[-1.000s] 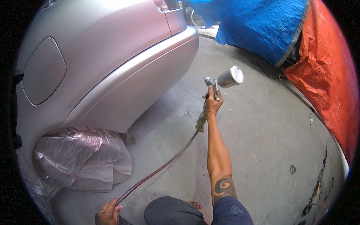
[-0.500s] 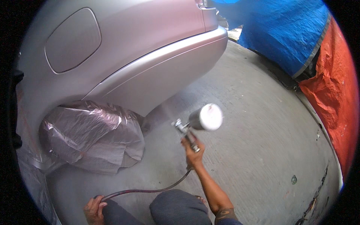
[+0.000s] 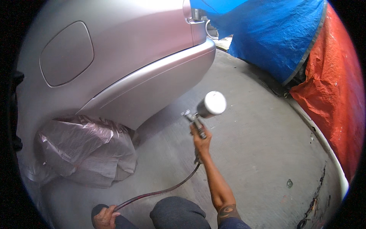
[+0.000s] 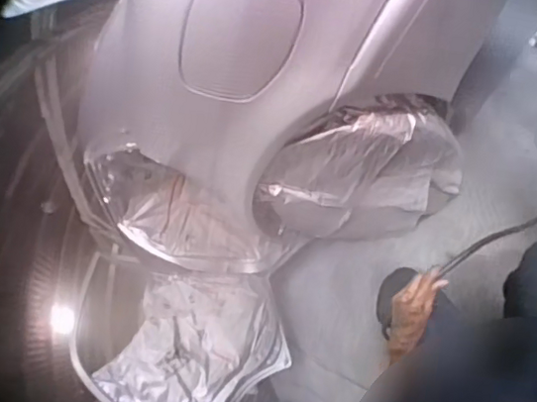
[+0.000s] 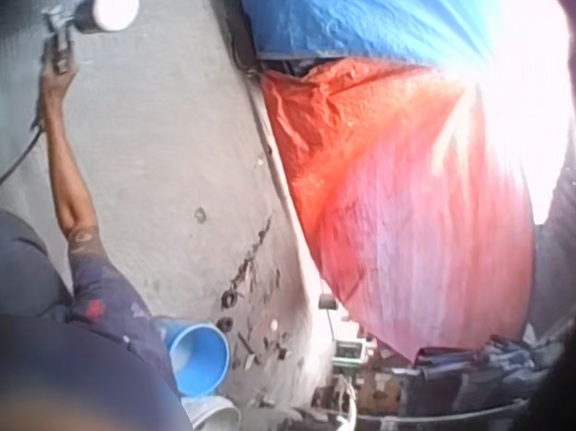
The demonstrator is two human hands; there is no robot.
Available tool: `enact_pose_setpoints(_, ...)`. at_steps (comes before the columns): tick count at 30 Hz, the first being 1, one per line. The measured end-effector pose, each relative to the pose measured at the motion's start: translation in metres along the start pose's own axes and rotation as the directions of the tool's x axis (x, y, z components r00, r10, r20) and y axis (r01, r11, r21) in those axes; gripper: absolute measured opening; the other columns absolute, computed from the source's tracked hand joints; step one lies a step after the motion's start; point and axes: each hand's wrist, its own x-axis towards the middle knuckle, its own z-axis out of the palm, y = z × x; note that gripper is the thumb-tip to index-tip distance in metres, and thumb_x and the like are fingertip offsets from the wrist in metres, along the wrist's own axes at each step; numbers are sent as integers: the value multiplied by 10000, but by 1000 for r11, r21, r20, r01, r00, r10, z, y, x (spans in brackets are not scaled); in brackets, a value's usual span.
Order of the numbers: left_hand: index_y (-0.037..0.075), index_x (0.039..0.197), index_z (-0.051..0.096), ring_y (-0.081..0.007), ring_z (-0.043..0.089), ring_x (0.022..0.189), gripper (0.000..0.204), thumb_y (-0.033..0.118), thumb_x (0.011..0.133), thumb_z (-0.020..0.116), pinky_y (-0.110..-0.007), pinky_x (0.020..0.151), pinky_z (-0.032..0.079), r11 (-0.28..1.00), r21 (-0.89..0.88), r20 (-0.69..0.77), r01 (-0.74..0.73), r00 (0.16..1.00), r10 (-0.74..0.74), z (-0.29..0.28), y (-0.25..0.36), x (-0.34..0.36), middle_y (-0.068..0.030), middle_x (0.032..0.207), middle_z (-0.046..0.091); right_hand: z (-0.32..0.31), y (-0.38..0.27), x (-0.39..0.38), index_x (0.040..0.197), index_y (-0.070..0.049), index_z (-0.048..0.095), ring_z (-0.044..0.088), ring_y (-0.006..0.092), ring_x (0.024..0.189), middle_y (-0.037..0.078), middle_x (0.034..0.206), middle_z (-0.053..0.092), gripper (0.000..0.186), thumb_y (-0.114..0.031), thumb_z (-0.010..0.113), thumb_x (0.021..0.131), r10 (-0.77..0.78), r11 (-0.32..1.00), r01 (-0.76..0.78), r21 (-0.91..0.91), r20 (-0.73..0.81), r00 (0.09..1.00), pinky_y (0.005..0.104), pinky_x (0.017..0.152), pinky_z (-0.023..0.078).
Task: The person pours paint thinner into a spray gun cup and stirs it, then uses the spray gun to apply paint to the rear quarter panel and bumper of a car. The car is masked with plastic sheeting and newspaper.
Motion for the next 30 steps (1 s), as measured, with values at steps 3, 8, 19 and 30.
enact_pose_setpoints(3, 69, 1211, 750, -382, 632, 701, 280, 164, 948, 776, -463, 614, 496, 994, -94, -12, -57, 998, 56, 17, 15, 17, -176, 864, 652, -33, -5, 74, 914, -45, 690, 592, 96, 666, 6, 746, 627, 255, -272, 751, 1013, -90, 996, 85, -40, -135, 987, 299, 641, 540)
enact_pose_setpoints(8, 63, 1227, 742, -397, 654, 728, 296, 162, 950, 774, -470, 610, 505, 981, -178, -41, -83, 996, 77, 29, 30, 34, -187, 881, 669, -54, -17, 173, 923, -60, 698, 572, 89, 608, -15, 699, 592, 264, -303, 759, 1008, -117, 993, 107, -46, -356, 927, 275, 558, 494)
enact_pose_setpoints(19, 45, 1174, 761, -456, 679, 776, 239, 184, 980, 736, -500, 672, 551, 990, -138, -102, -32, 995, 18, 1, -9, 7, -217, 1004, 735, -26, -50, 66, 846, -47, 668, 581, 98, 665, -5, 730, 623, 246, -233, 741, 991, -29, 999, 27, -19, -93, 995, 287, 605, 476)
enact_pose_setpoints(30, 66, 1180, 743, -428, 628, 748, 218, 109, 967, 736, -519, 648, 486, 994, -99, -62, 51, 996, -57, -29, -50, -43, -215, 893, 645, 41, -74, -152, 1310, 4, 719, 677, 91, 810, 66, 927, 765, 403, -161, 820, 957, -83, 996, 90, 6, 437, 896, 262, 717, 546)
